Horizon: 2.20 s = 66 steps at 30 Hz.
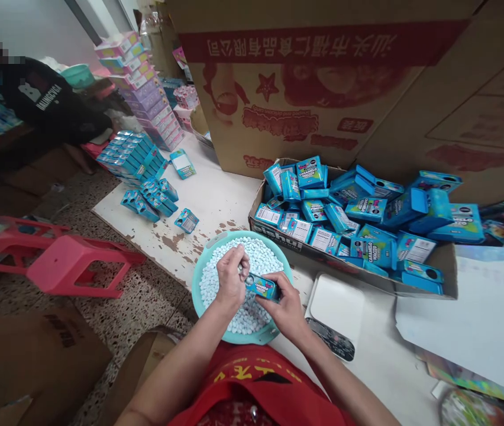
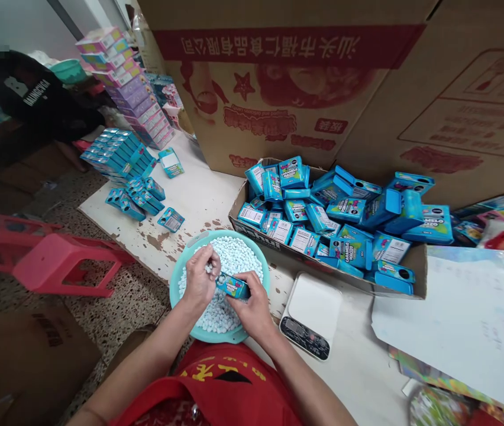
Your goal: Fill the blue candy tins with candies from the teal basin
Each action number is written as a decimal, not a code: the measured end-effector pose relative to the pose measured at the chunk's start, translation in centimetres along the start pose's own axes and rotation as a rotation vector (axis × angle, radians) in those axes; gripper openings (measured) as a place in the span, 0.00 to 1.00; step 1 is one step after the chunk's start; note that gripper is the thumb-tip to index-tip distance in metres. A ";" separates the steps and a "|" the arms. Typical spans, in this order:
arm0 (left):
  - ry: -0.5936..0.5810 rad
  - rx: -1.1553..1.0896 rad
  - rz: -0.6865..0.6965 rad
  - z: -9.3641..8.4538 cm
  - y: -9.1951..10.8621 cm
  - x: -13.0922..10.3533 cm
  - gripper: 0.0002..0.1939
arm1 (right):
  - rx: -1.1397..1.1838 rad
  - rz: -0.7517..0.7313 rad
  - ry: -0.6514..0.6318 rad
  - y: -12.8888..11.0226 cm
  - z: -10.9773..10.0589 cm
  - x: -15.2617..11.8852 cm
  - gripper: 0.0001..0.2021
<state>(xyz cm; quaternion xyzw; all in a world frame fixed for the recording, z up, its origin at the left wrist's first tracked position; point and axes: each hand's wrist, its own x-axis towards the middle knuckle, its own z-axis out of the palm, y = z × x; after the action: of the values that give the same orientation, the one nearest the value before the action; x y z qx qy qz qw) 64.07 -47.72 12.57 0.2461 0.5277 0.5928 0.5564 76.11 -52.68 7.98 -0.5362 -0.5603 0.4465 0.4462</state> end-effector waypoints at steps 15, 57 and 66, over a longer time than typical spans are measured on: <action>-0.177 0.015 -0.057 -0.3 0.0 -0.2 0.18 | 0.218 0.167 -0.036 1.5 -0.5 -0.4 0.16; -0.370 1.514 0.477 -8.7 -11.9 3.9 0.17 | 0.167 0.518 0.835 11.4 -13.3 -6.2 0.29; -0.376 1.499 0.499 -8.8 -11.9 3.8 0.16 | 0.159 0.562 0.794 11.9 -12.8 -6.8 0.33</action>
<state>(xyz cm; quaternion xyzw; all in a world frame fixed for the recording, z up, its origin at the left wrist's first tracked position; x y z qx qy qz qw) 60.06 -49.46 -2.08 0.7592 0.6119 0.1371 0.1744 91.19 -58.89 -1.18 -0.7596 -0.1447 0.3520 0.5274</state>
